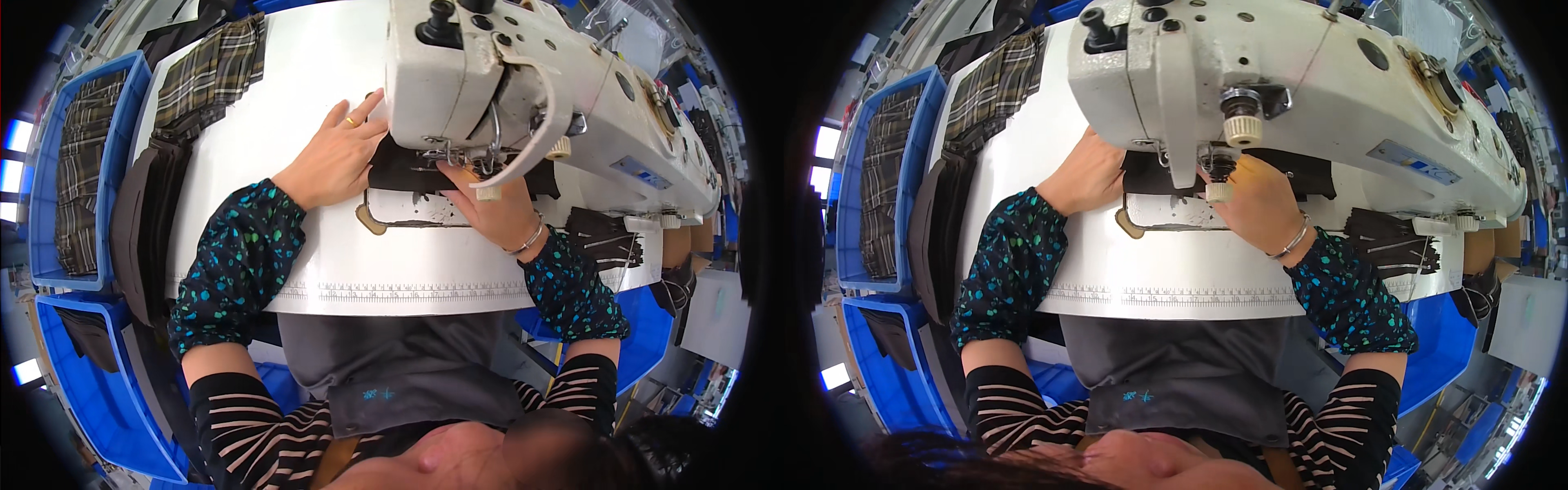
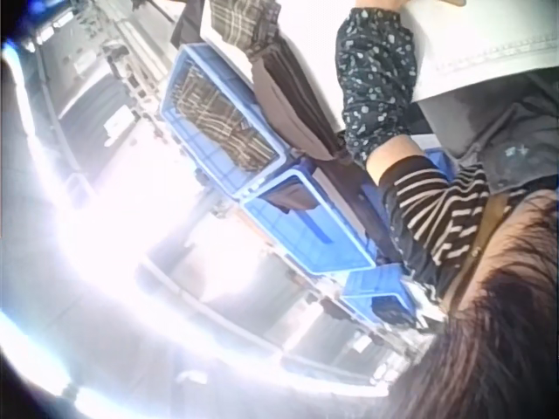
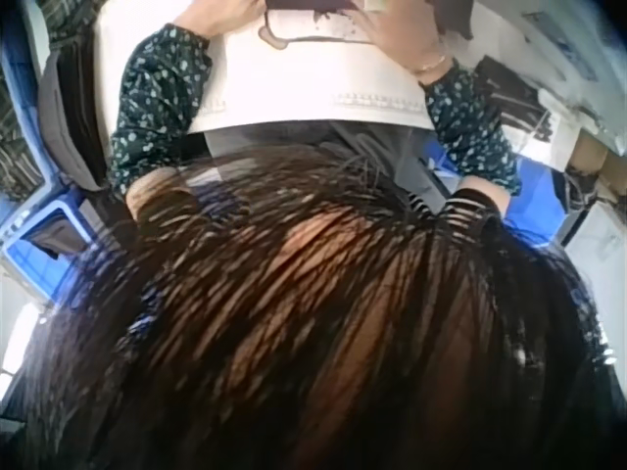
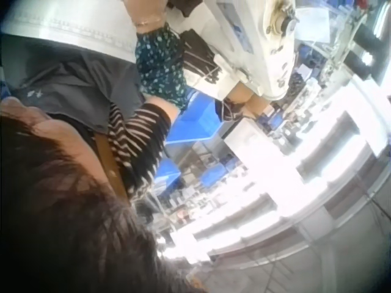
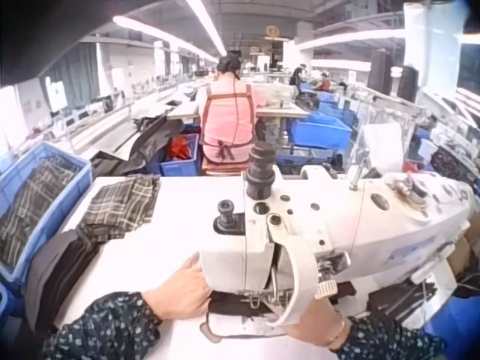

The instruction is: The person operates an industrial sewing machine to attach a zipper to a black fabric piece. They guide the fabric under the presser foot, align the zipper tape, and sew along the edge. The person repeats this process for multiple fabric pieces, handling them one at a time from a nearby bin.

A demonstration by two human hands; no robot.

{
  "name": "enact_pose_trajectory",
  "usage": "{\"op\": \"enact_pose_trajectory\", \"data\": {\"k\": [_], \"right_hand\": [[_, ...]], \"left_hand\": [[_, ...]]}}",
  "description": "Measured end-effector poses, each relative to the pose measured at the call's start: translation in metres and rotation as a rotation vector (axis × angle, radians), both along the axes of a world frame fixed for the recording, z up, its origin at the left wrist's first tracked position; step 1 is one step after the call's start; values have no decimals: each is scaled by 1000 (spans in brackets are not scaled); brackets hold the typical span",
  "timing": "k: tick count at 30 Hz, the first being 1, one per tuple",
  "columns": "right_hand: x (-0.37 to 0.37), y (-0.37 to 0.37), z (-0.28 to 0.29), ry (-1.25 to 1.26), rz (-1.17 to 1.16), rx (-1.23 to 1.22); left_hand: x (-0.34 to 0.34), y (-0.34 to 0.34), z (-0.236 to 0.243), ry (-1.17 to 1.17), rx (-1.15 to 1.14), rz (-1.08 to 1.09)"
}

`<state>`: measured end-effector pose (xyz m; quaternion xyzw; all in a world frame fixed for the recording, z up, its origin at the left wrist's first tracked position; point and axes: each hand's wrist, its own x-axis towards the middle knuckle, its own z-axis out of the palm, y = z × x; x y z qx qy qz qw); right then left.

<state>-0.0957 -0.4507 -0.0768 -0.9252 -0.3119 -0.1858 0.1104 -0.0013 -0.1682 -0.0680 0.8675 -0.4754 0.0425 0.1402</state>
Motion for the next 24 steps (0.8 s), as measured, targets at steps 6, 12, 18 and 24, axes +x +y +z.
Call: {"op": "enact_pose_trajectory", "data": {"k": [6,12,18,24], "right_hand": [[-1,-2,-4,-44,-45,59],[1,-12,-1,-79,6,-53],[-2,-16,17,-38,-12,-174],[-11,11,36,313,-134,213]], "left_hand": [[12,-3,6,-43,19,-27],[21,-2,-4,-61,-43,-66],[22,-1,-13,-107,40,21],[17,-2,-9,-120,52,69]]}}
